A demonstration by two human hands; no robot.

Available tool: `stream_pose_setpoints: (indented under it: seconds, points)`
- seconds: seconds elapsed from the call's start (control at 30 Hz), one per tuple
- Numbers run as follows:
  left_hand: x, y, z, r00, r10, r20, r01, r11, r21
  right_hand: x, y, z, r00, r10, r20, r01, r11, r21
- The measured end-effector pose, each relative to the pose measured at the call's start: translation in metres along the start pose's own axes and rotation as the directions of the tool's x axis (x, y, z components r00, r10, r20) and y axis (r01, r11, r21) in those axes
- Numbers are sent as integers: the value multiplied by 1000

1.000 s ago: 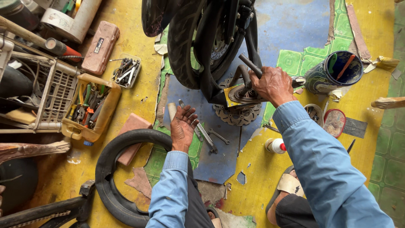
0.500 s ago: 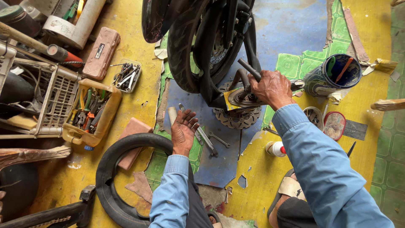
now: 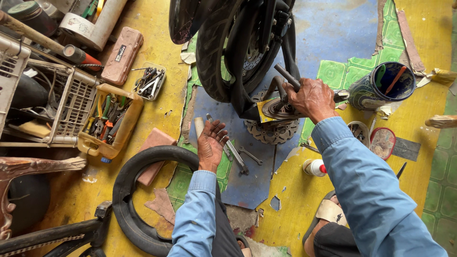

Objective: The person carries a motorcycle inner tube into the workshop and lays it on the floor. They work on the front wheel of a motorcycle, using a pry bar to lever the tire bead away from the rim, then pick up a bottle and apply liquid from it around the tire and rim area while continuing to work the bead with the tool.

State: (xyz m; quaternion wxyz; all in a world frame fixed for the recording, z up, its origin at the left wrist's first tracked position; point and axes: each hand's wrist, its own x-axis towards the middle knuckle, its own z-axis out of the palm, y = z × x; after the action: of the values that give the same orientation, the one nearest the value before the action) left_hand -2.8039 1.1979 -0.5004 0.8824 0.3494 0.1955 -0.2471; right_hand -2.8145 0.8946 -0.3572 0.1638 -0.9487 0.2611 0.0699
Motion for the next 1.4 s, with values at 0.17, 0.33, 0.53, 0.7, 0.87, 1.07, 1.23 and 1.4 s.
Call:
stream_pose_setpoints:
  seconds: [0.17, 0.33, 0.53, 0.7, 0.87, 1.07, 1.23, 1.4]
  points:
    - [-3, 1, 2, 1000, 12, 12, -12, 1000, 3, 0, 1, 2, 1000, 2, 5, -2, 1000, -16]
    - [-5, 2, 4, 1000, 13, 2, -13, 1000, 6, 0, 1, 3, 1000, -17, -19, 16, 1000, -21]
    - [-5, 3, 6, 1000, 6, 2, -6, 1000, 15, 0, 0, 1, 1000, -2, -1, 2, 1000, -22]
    - [-4, 4, 7, 1000, -2, 3, 2, 1000, 17, -1, -1, -1, 1000, 2, 5, -2, 1000, -19]
    - [-4, 3, 9, 1000, -7, 1, 7, 1000, 22, -1, 2, 0, 998, -54, -45, 53, 998, -27]
    - [-4, 4, 11, 1000, -20, 5, 20, 1000, 6, 5, 6, 4, 999, -35, 9, 36, 999, -37]
    - [-4, 3, 12, 999, -29, -14, 29, 1000, 11, 9, 8, 7, 997, -7, 81, 13, 997, -70]
    - [-3, 4, 10, 999, -35, -11, 35, 999, 9, 8, 4, 8, 999, -50, 0, 50, 995, -83]
